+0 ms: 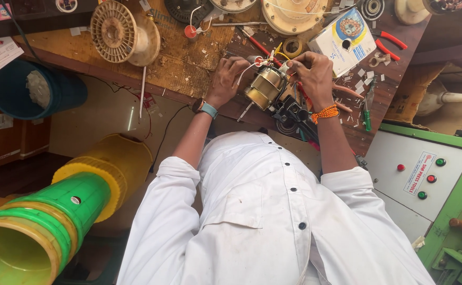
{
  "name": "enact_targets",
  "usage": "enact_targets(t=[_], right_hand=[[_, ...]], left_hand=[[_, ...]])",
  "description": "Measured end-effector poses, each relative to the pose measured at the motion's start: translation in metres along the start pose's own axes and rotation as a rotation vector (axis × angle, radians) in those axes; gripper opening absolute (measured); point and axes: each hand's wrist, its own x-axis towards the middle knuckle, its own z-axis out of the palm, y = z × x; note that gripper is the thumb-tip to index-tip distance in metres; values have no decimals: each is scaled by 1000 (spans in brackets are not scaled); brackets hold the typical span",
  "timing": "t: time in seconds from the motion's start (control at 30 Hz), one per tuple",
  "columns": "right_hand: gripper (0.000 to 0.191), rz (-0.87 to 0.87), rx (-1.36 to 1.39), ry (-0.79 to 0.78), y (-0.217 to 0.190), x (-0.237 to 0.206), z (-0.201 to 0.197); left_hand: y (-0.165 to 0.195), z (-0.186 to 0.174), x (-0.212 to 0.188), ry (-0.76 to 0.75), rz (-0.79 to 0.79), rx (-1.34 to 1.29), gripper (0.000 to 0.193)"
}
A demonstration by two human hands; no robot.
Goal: The person works at a cluttered workbench, handling a small motor and its wiring. They connect wires, use pliers to cut and strip, and wrap connections with yellow electrical tape. The person also wipes the motor with a cloth and retrieves a power cord from a shelf before continuing to secure the wiring.
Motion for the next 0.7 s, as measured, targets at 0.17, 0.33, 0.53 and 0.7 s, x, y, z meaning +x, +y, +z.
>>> enact_targets(t=[0.17, 0.33, 0.53, 0.7], right_hand=[[12, -94, -26, 82, -1, -11, -2], [14, -232, 40, 46, -4, -20, -2], [15, -231, 82, 75, 4, -22, 0], [14, -252, 60, 122, 4, -10, 0]], left_hand=[[3, 3, 0, 58, 90, 67, 49], [-4, 6, 11, 83, -70, -245, 24], [-8, 0, 30, 4, -257, -718, 18], [7, -9, 49, 81, -18, -675, 23]])
